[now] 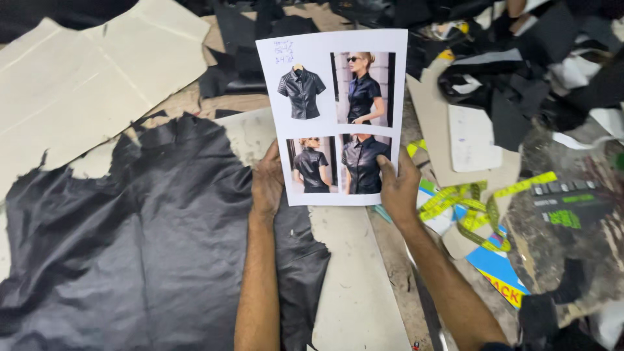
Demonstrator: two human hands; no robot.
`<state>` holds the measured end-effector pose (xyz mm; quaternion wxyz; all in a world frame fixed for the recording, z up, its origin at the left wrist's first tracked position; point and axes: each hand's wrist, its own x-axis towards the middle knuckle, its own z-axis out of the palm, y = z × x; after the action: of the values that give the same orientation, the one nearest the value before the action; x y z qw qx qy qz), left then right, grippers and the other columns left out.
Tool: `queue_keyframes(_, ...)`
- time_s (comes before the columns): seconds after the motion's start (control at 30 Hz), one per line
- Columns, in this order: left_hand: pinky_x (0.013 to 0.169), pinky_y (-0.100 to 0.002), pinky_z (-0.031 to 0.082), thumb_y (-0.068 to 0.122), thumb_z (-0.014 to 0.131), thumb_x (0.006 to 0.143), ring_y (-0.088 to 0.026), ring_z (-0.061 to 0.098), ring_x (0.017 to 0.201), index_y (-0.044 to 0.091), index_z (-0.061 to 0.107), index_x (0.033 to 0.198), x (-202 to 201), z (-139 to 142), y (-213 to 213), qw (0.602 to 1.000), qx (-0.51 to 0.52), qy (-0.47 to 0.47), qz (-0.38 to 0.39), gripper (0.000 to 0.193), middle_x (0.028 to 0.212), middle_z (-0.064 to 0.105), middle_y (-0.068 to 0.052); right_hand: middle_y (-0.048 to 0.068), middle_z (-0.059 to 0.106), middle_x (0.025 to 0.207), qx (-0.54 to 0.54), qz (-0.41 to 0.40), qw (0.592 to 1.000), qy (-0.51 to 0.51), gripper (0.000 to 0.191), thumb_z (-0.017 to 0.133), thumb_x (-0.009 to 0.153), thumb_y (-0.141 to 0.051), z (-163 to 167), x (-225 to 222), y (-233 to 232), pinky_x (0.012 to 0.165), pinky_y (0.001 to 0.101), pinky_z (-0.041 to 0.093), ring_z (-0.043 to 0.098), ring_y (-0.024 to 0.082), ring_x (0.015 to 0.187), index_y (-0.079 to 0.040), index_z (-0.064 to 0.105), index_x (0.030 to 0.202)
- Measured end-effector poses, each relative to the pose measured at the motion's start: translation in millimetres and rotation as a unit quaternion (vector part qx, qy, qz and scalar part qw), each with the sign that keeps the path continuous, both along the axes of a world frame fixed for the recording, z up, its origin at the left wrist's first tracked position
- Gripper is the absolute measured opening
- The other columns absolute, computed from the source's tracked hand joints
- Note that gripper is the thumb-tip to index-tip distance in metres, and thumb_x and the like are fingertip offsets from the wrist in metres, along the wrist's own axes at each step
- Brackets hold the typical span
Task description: The person clears a worktable of small fabric scraps, then lays out a large piece of black fabric. They consult a reference photo of a jacket, smooth the fabric, and place a cardboard pattern on top. Using a ruler and chalk, they trace the pattern onto the fabric.
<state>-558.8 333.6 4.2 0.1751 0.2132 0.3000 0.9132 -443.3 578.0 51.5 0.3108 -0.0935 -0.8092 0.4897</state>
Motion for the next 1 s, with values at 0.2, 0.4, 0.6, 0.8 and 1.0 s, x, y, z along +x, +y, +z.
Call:
queue_keyframes(0.2,0.063,-0.025,0.055,0.009,0.077,0.091,-0.01,0.068,0.074,-0.007,0.072,0.114,-9.9,-12.4,-35.6,0.955,-0.254,0.038,0.148,0.028,0.093,0.076,-0.01,-0.002,0.059,0.097,-0.011,0.05,0.997,0.066,0.016,0.061,0.11,-0.009,-28.9,-35.7,-44.8,0.076,0.0223,0.045,0.051,0.006,0.086,0.002,0.059,0.12)
queue_keyframes(0.4,0.056,-0.02,0.049,0.002,0.072,0.091,-0.005,0.063,0.063,-0.003,0.075,0.105,-11.8,-4.1,-36.0,0.94,-0.284,0.019,0.187,0.015,0.081,0.074,-0.003,-0.005,0.057,0.086,-0.158,0.061,0.985,0.045,0.021,0.065,0.107,-0.017,-55.4,-49.3,-57.7,0.059,0.0199,0.036,0.045,0.003,0.07,0.001,0.061,0.116)
queue_keyframes(0.6,0.057,-0.02,0.05,0.002,0.069,0.091,-0.004,0.064,0.064,-0.003,0.075,0.1,-12.1,-1.7,-38.0,0.941,-0.283,0.021,0.184,0.012,0.081,0.074,-0.003,-0.006,0.056,0.081,-0.114,0.04,0.993,0.021,0.02,0.067,0.107,-0.015,-57.6,-51.2,-55.2,0.057,0.02,0.034,0.044,0.002,0.067,0.002,0.062,0.116)
queue_keyframes(0.8,0.054,-0.021,0.049,0.002,0.069,0.091,-0.004,0.063,0.062,-0.003,0.075,0.098,-12.3,-1.0,-36.9,0.937,-0.297,0.005,0.184,0.01,0.079,0.074,-0.003,-0.006,0.057,0.082,-0.113,0.049,0.992,0.013,0.018,0.066,0.107,-0.015,-57.9,-49.9,-55.0,0.057,0.0196,0.035,0.045,0.001,0.068,0.001,0.061,0.115)
queue_keyframes(1.0,0.054,-0.02,0.049,0.002,0.069,0.091,-0.004,0.062,0.06,-0.002,0.076,0.098,-13.6,-0.5,-37.7,0.934,-0.307,0.003,0.183,0.011,0.077,0.073,-0.003,-0.006,0.056,0.082,-0.139,0.066,0.988,0.018,0.016,0.066,0.109,-0.015,-59.8,-49.6,-52.9,0.057,0.0194,0.033,0.044,0.001,0.067,0.0,0.061,0.113)
